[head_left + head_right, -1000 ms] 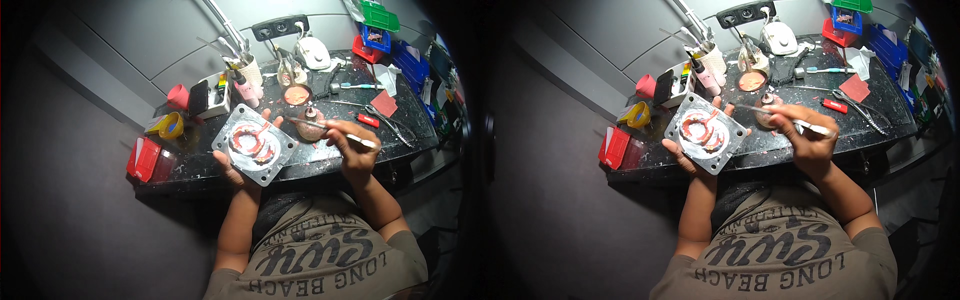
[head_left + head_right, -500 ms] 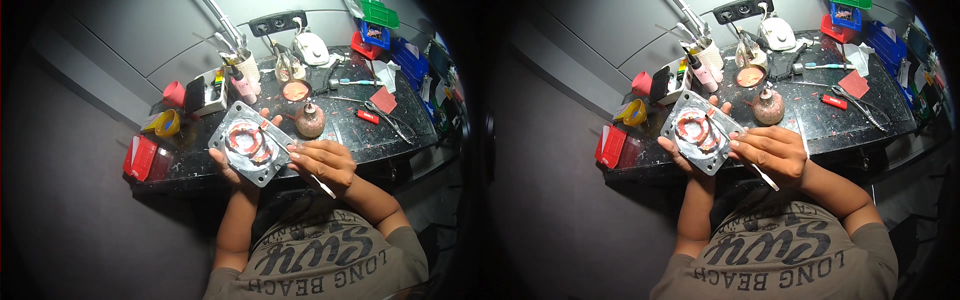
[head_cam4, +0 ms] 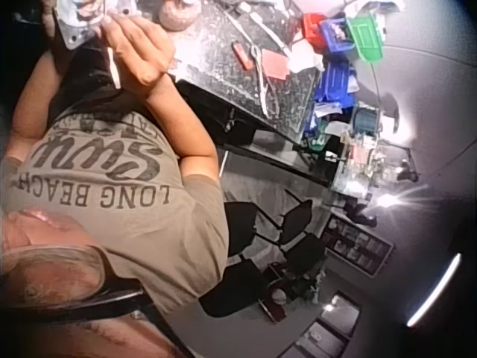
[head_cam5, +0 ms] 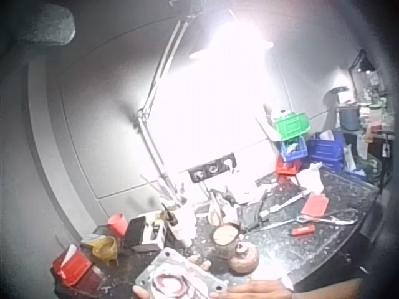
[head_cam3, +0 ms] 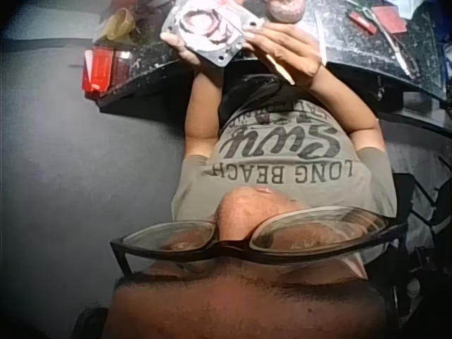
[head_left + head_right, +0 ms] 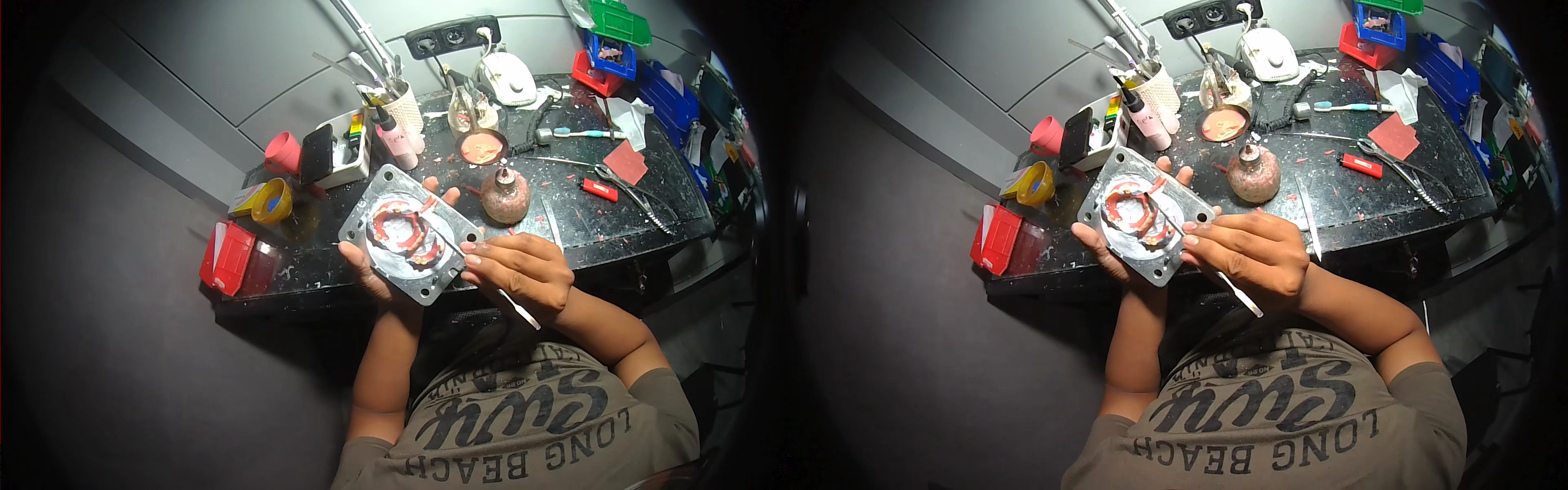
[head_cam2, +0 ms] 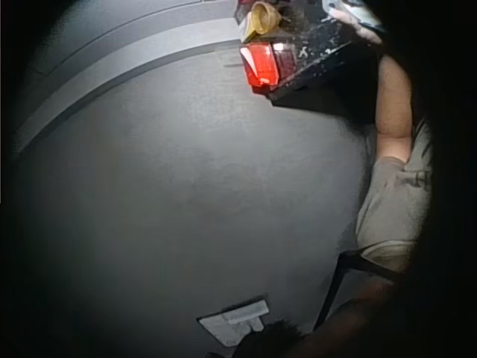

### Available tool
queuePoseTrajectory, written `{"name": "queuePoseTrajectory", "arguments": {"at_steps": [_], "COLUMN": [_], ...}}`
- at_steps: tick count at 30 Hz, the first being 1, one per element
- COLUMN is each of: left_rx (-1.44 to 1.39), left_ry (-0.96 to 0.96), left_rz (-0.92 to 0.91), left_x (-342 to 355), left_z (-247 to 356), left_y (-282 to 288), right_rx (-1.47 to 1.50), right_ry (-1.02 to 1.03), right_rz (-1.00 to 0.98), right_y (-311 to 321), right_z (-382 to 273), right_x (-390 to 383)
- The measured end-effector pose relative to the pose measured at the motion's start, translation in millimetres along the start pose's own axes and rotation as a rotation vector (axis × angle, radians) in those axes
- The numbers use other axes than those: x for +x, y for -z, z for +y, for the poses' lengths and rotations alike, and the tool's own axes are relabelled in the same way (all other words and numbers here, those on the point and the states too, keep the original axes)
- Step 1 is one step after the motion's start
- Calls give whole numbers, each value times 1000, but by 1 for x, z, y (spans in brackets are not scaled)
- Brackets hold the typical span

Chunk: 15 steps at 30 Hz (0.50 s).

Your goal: The person applies a red composite material to a dental prosthetic mounted on a metal base, using a fine tool to spread and shape the material along the gum line of the teeth.

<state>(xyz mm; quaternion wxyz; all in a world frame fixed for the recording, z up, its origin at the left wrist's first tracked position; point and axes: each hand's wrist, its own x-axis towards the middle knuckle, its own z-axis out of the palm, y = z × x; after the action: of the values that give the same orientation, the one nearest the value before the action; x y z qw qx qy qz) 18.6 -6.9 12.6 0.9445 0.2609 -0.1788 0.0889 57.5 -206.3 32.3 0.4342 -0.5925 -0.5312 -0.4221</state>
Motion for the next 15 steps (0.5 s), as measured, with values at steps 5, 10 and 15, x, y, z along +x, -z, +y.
{"name": "queuePoseTrajectory", "arguments": {"at_steps": [5, 10, 15], "left_rx": [-8, 6, 26], "left_ry": [-12, -7, -6], "left_rz": [6, 3, 17], "left_x": [-1, -1, -1], "left_z": [0, 1, 1], "left_y": [2, 1, 1], "right_rx": [30, 16, 33], "right_ry": [-5, -20, -8], "right_rz": [-3, -3, 4], "right_y": [0, 1, 0], "right_z": [0, 1, -2], "right_x": [3, 3, 6]}}
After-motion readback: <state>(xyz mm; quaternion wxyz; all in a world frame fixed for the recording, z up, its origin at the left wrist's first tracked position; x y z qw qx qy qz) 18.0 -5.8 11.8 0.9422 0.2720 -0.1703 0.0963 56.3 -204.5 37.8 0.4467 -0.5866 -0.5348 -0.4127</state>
